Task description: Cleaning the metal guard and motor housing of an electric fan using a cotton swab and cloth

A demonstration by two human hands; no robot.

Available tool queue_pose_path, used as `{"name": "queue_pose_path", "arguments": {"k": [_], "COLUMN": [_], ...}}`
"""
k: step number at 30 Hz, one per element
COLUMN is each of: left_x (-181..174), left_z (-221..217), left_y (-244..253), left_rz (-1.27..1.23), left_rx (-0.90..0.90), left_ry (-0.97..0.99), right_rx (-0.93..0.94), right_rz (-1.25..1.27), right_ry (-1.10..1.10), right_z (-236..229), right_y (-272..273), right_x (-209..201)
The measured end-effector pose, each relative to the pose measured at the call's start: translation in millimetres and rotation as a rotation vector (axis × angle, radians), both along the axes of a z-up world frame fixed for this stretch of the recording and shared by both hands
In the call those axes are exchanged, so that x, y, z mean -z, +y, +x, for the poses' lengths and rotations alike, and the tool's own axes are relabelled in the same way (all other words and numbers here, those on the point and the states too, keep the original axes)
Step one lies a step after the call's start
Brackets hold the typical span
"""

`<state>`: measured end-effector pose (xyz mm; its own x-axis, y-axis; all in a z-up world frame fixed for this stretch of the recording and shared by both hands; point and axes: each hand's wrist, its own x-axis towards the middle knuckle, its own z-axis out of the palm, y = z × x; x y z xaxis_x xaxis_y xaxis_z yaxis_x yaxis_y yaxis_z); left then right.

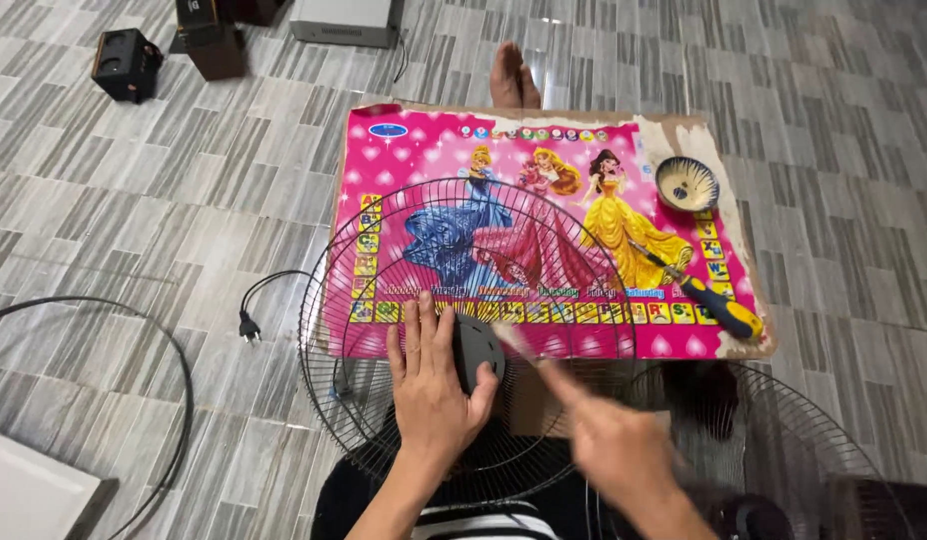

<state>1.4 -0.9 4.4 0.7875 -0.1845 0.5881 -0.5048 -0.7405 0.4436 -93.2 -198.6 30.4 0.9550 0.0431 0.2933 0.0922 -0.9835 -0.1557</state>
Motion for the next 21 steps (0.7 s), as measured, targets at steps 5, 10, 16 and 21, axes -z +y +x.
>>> {"name": "queue_pose_path", "arguments": {"k": [5,10,16,21], "left_x": [5.5,1.0,1.2,0.3], "left_z": [0.8,-1.1,-0.3,-0.9], "left_y": [-0.3,-0.5,0.1,3.7], "left_rz": [0.027,0.015,0.020,0.029], "left_rx": [-0.016,-0.012,-0.004,-0.005], "left_ry": [0.005,-0.004,0.003,0.009], "right_rx": [0.119,0.117,0.120,-0.308], "right_rz": [-0.013,0.080,0.450,1.913], "right_ry": [0.031,0.029,0.107,0.141], "right_z": [7.1,-1.2,-10.3,-6.9], "right_y": [-18.0,-15.0,22.6,36.8], "right_x": [8.1,5.6,-55.6,-87.6]}}
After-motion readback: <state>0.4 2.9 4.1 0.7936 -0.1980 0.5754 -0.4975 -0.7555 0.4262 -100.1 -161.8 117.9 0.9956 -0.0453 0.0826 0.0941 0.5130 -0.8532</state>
